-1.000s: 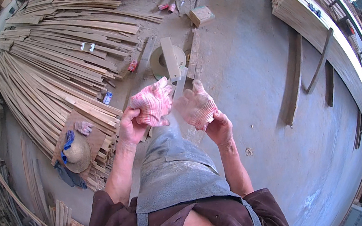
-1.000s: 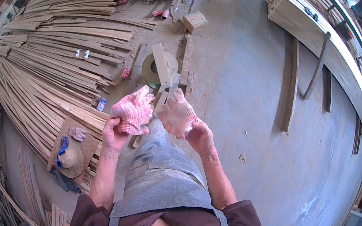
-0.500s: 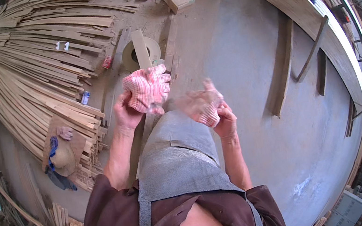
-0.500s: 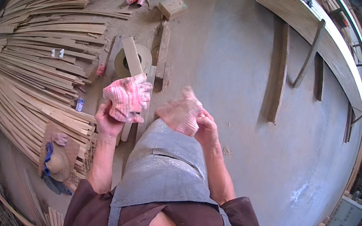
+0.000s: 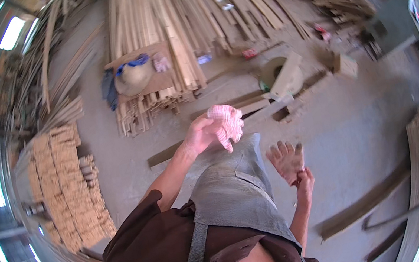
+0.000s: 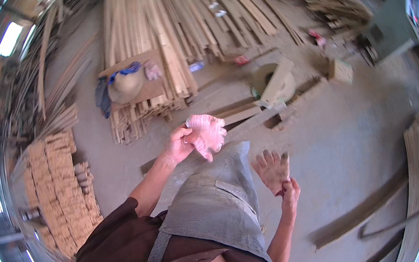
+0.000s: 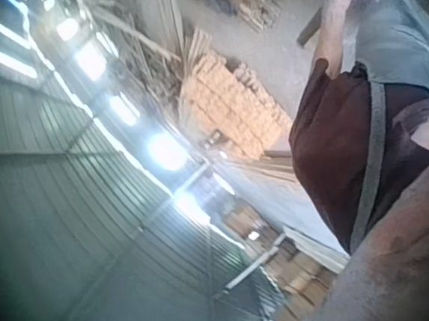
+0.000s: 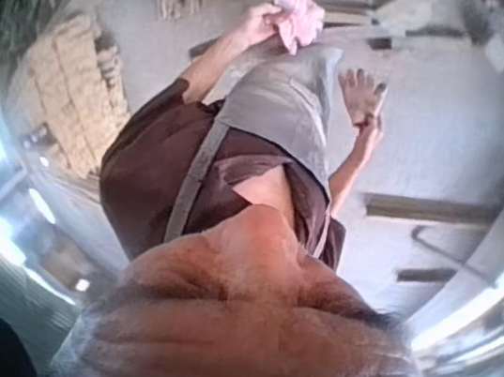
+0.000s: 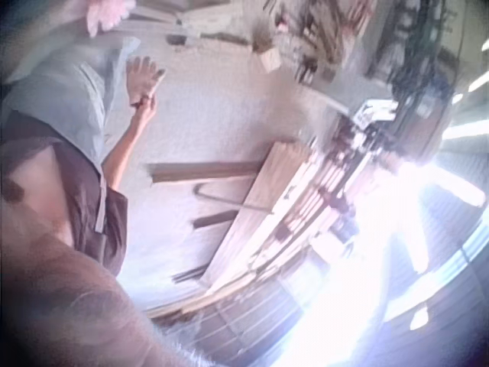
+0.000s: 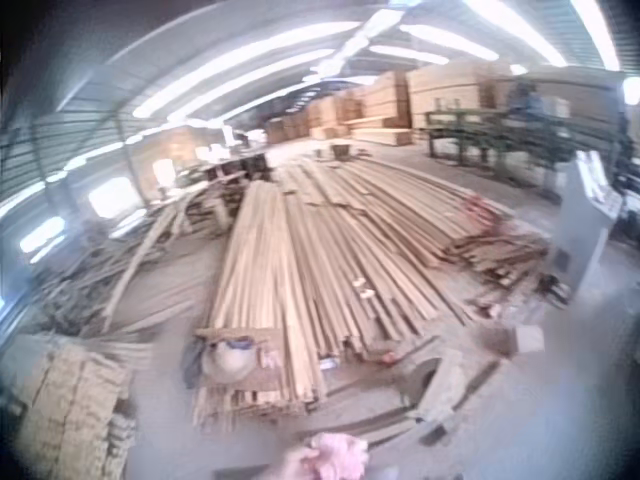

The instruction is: The person removes blue gloves and puts on pink gloves in a woodworking workshop. They then pick up long wooden planks from a stack and place them onto a metal rack, repeating this process several times.

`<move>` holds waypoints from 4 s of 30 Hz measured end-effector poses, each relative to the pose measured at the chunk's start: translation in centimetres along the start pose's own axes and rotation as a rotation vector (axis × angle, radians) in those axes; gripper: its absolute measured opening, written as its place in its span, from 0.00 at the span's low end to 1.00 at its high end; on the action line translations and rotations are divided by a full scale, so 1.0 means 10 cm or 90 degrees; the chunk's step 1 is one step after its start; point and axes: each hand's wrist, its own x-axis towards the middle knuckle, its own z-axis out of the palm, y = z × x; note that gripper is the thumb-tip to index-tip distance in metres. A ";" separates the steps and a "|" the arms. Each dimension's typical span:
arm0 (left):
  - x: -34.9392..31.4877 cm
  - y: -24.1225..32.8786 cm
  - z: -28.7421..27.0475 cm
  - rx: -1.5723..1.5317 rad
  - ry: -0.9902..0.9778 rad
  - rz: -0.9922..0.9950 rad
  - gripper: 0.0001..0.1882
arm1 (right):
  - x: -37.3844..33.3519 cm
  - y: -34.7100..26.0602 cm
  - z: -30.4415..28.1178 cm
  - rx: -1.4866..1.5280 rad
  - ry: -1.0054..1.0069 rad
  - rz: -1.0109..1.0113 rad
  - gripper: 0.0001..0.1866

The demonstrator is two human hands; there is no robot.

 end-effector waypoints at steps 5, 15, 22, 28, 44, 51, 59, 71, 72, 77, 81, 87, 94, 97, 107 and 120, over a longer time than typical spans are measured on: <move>-0.62 0.25 -0.96 0.019 0.297 0.087 0.18 | -0.01 0.75 -0.07 -0.204 0.065 -0.046 0.11; -0.94 1.72 -3.47 0.273 0.510 0.061 0.20 | 0.10 1.66 0.63 -0.177 0.173 0.102 0.13; -0.21 2.66 -5.80 0.185 0.576 -0.049 0.17 | -0.11 1.70 2.14 -0.285 0.208 0.163 0.15; 0.52 3.00 -7.41 0.083 0.511 -0.126 0.17 | -0.41 1.38 3.33 -0.526 0.205 0.317 0.15; 2.85 2.56 -8.24 0.530 0.596 -0.168 0.23 | -1.24 1.82 4.39 -0.470 0.311 0.527 0.12; 3.57 2.61 -8.45 0.468 0.645 -0.263 0.16 | -1.32 2.36 5.13 -0.391 0.262 0.631 0.11; 3.38 2.50 -8.34 0.556 0.510 -0.108 0.19 | -1.15 2.03 4.76 -0.413 0.309 0.504 0.11; 4.11 2.43 -8.08 0.948 0.398 -0.075 0.33 | -1.16 2.06 4.75 -0.428 0.370 0.488 0.14; 4.11 2.40 -8.08 0.979 0.362 -0.083 0.32 | -1.21 2.15 4.77 -0.417 0.370 0.510 0.15; 4.30 2.28 -7.95 1.096 0.167 0.022 0.27 | -1.42 2.43 4.98 -0.371 0.352 0.607 0.21; 4.47 2.04 -7.72 1.058 0.156 -0.093 0.29 | -1.56 2.50 5.11 -0.346 0.337 0.644 0.26; 4.38 2.00 -7.52 1.035 0.108 -0.211 0.29 | -1.77 2.57 5.24 -0.299 0.324 0.675 0.34; 4.74 2.04 -7.51 0.847 0.254 -0.228 0.31 | -1.94 2.35 4.45 -0.247 0.225 0.840 0.44; 5.14 1.93 -7.51 0.872 0.242 -0.196 0.33 | -1.17 2.72 4.70 -0.285 0.265 0.744 0.40; 6.42 1.06 -8.40 1.082 0.334 -0.077 0.31 | 0.92 2.55 4.47 -0.347 0.264 0.720 0.27; 5.91 2.03 -6.76 0.784 0.047 -0.090 0.09 | 0.97 2.44 4.43 -0.296 0.249 0.674 0.16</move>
